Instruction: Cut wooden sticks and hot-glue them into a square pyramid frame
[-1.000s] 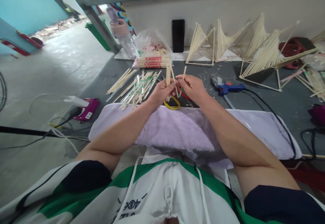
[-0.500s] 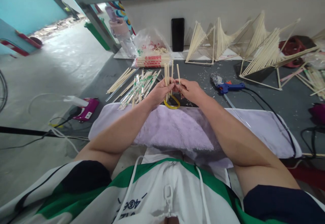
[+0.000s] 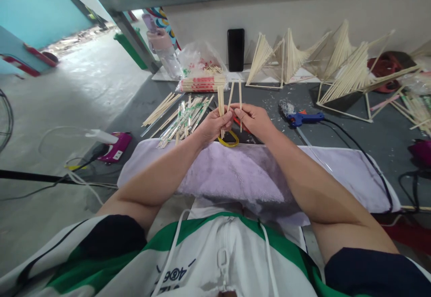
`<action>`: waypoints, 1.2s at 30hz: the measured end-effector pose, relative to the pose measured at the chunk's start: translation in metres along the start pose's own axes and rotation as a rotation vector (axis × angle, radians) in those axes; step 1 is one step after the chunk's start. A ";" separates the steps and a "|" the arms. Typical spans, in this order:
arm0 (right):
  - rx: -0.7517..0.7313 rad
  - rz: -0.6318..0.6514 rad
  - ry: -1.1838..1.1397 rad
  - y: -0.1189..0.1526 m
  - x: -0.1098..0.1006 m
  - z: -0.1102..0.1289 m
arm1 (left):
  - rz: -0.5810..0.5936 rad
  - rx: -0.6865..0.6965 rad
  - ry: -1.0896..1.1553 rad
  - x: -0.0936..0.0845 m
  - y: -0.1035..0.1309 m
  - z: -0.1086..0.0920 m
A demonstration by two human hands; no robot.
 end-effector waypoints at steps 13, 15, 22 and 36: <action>-0.298 0.099 0.151 -0.003 -0.001 0.006 | 0.244 0.007 -0.466 0.001 0.004 -0.004; -0.295 0.099 0.168 -0.001 0.002 0.011 | 0.260 0.009 -0.470 0.004 0.003 -0.004; -0.218 -0.289 0.145 -0.019 -0.031 0.012 | 0.174 0.078 -0.570 0.003 -0.004 0.002; -0.006 -0.254 0.704 -0.105 -0.022 -0.085 | 0.084 0.301 -0.883 -0.015 -0.006 0.001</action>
Point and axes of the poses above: each hand's wrist, its own y-axis away from the middle knuckle, its own x-axis out of the palm, z = x × y, the point moved 1 cm from there along -y, towards the middle knuckle, and after that the axes turned 13 degrees about -z, right-handed, at the moved point
